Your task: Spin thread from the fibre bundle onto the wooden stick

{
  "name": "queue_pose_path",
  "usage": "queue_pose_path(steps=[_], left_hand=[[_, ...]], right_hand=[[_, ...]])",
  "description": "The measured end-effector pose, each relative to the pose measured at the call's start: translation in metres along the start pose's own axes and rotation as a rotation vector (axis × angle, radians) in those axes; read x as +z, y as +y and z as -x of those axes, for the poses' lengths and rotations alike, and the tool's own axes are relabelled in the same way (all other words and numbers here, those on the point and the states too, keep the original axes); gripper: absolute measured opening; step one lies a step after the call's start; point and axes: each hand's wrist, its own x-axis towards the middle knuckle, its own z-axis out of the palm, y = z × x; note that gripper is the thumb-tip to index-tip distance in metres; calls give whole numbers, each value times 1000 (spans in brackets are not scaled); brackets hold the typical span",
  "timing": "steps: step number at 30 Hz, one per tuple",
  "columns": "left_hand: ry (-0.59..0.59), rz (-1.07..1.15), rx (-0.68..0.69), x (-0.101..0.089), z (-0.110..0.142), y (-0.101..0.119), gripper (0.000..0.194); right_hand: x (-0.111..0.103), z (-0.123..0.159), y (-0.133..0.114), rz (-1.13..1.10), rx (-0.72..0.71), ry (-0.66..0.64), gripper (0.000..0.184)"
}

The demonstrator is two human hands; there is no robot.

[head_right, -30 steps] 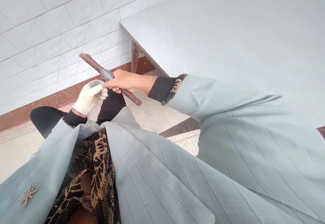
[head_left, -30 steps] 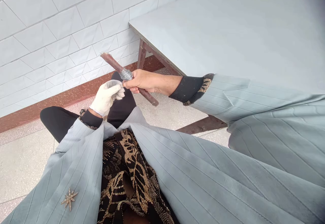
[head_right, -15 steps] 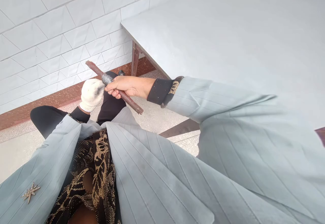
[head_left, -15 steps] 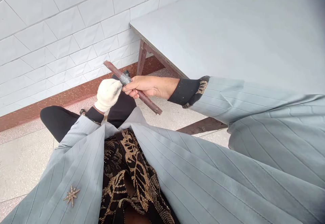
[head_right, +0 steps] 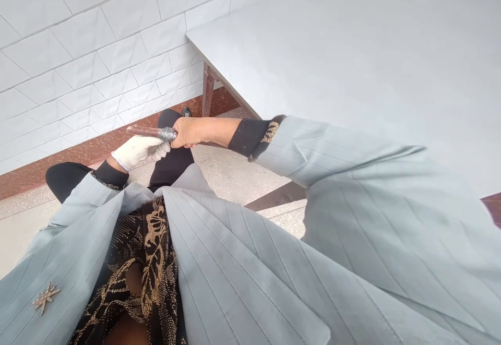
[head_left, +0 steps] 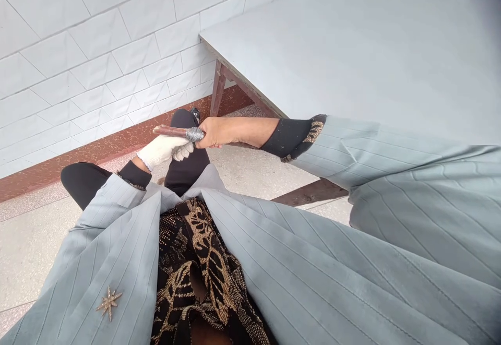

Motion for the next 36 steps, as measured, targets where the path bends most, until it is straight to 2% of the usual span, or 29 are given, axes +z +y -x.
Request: queue_pose_path(steps=[3,9,12,16,18,20,22,26,28,30,32,34,36], left_hand=[[-12,86,-83,1,-2,-2,21],[-19,272,-116,9,0,-6,20],[12,279,-55,18,3,-4,24],[111,147,67,28,9,1,40],[152,66,96,30,11,3,33],[177,-58,126,30,11,4,19],[237,-277,193,31,11,1,11],[463,-850,406,35,9,-14,7],[527,-1134,537,34,7,-23,12],[491,-1396,709,30,6,-29,21],[388,-1581,893,21,6,-32,26],[314,-1678,1042,11,5,-33,28],[311,-1702,1125,4,5,-33,28]], right_hand=[[-1,-2,3,29,-22,-30,19],[-2,3,-6,70,12,8,19],[-3,4,-11,113,71,24,18],[-2,2,-11,150,89,33,18],[-1,2,-8,138,90,29,19],[-1,1,-3,73,83,28,22],[0,-2,3,-47,59,18,24],[1,-12,13,-306,164,-66,25],[3,-17,14,-399,229,-101,26],[5,-20,15,-457,253,-119,27],[7,-22,16,-491,275,-130,28],[7,-22,16,-519,278,-141,29],[7,-21,16,-548,253,-142,31]])
